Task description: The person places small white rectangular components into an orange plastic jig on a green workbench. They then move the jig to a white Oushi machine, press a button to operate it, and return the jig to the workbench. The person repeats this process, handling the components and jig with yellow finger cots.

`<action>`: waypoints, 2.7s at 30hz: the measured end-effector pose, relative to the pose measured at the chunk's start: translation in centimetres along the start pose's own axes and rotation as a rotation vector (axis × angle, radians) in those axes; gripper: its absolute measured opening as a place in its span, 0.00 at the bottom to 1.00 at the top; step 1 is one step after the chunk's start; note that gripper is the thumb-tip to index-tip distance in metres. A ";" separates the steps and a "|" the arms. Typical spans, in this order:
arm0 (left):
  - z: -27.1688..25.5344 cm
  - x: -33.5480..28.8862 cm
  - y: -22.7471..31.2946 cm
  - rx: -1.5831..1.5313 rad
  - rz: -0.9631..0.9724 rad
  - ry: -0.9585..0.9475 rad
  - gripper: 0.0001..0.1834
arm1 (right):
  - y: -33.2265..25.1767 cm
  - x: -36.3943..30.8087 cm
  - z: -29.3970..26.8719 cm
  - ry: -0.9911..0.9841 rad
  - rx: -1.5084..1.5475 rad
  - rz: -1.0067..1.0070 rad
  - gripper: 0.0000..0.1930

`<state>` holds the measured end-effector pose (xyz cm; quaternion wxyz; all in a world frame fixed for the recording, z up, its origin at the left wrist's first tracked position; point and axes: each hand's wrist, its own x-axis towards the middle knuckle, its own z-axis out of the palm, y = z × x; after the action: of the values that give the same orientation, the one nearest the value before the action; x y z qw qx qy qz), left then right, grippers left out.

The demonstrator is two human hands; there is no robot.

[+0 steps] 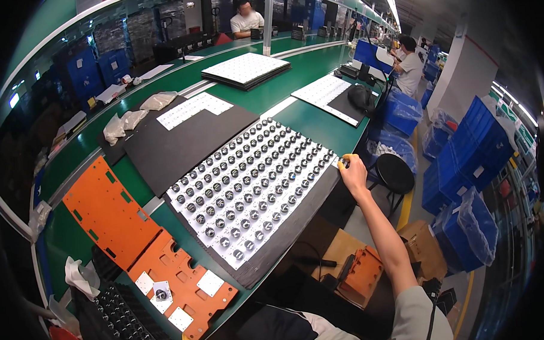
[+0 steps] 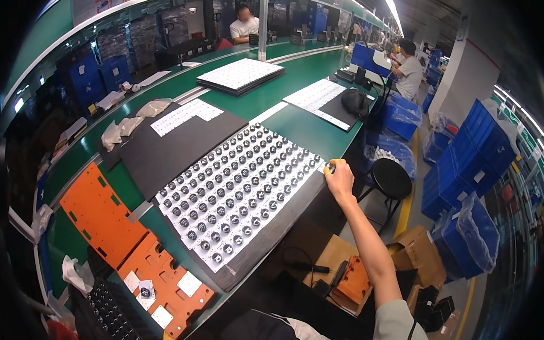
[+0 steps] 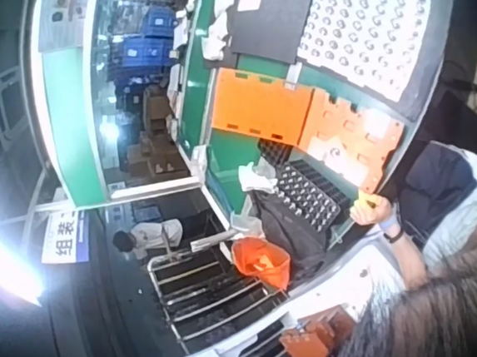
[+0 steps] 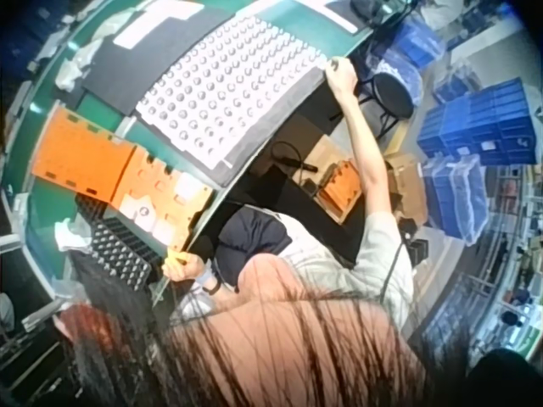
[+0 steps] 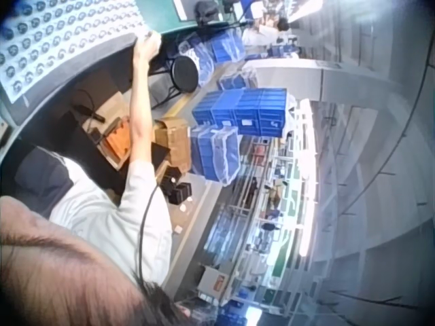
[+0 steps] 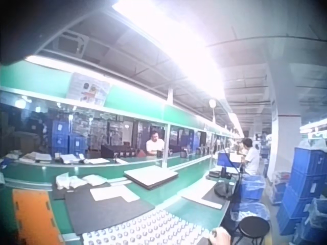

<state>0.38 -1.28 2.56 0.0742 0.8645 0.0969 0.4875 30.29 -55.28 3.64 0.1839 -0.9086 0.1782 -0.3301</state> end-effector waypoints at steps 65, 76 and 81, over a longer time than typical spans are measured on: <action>0.2 -0.7 -0.1 -0.092 -0.307 -0.186 0.18 | -7.3 -8.0 -6.1 -0.209 0.421 -0.442 0.17; 0.1 -1.0 -0.2 -0.036 -0.328 -0.239 0.15 | -3.4 -2.9 -3.9 -0.324 0.354 -0.417 0.16; 0.1 -1.2 -0.4 -0.018 -0.313 -0.240 0.16 | -3.6 -3.0 -4.2 -0.173 0.159 -0.499 0.15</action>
<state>-0.21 -1.22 1.41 0.1681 0.8900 0.2162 0.3645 26.09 -51.72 6.71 0.1821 -0.9320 -0.0939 -0.2991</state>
